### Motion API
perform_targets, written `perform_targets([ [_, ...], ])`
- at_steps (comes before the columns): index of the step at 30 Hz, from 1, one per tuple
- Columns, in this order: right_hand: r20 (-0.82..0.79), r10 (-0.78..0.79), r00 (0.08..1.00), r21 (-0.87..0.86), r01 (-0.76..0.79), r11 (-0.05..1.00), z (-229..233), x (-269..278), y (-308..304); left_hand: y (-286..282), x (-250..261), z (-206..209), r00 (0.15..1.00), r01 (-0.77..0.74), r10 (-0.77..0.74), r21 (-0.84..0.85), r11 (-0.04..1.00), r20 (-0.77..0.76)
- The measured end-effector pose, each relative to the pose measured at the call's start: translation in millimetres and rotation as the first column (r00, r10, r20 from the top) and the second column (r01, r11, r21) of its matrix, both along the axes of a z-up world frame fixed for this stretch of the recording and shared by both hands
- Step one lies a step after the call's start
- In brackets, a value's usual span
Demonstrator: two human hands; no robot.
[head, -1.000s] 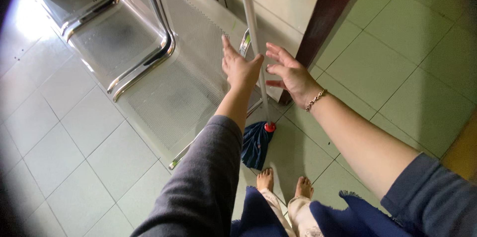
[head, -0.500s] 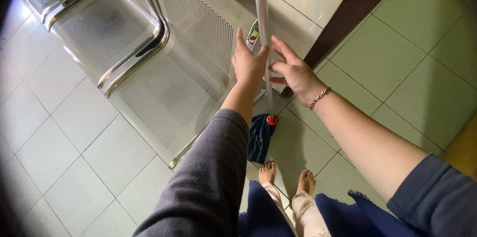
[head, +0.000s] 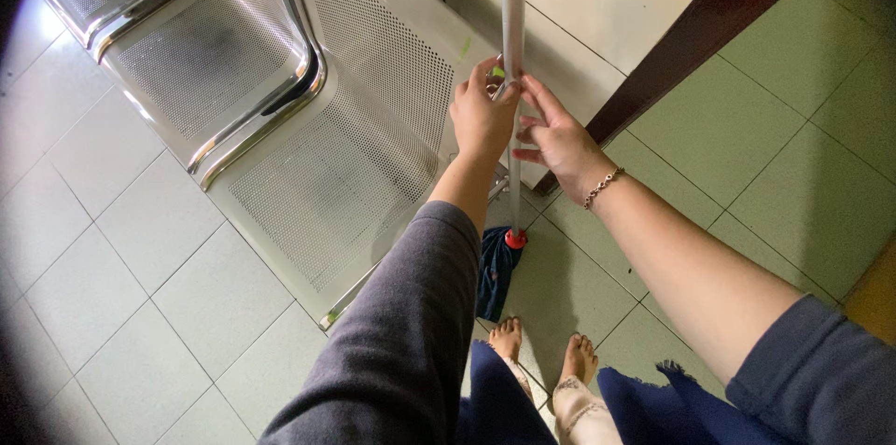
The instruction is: The person mops the tile floor in a hallway with a mop, moves a plastic bottle to another chair, and continues mopping the floor in a small room with a bed.
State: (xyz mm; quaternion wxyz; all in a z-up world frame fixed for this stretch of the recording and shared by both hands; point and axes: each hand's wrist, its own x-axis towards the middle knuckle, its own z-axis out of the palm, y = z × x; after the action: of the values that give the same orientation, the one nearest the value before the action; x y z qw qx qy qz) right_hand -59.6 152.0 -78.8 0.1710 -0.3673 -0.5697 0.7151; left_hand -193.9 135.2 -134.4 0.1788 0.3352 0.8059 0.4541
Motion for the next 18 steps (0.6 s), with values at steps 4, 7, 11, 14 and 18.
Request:
perform_targets([
  [4,-0.014,-0.021,1.0,-0.006,0.021,1.0,4,-2,-2,1,4,11,1.0,-0.016,0.016,-0.074,0.997,-0.008],
  [7,0.048,-0.03,0.998,-0.026,0.031,0.999,9,-3,-4,0,7,20,0.998,-0.04,0.037,-0.086,0.995,-0.042],
  [11,0.097,-0.04,0.995,0.032,0.037,0.999,13,0,-11,-9,12,27,0.995,-0.018,0.001,-0.178,0.984,-0.099],
  [14,0.074,-0.092,0.993,0.108,0.083,0.991,13,7,-19,-19,22,28,0.997,0.036,-0.047,-0.154,0.987,-0.069],
  [18,-0.102,-0.158,0.982,0.501,0.188,0.845,42,30,-20,-33,50,37,0.98,0.2,-0.2,-0.095,0.975,0.007],
])
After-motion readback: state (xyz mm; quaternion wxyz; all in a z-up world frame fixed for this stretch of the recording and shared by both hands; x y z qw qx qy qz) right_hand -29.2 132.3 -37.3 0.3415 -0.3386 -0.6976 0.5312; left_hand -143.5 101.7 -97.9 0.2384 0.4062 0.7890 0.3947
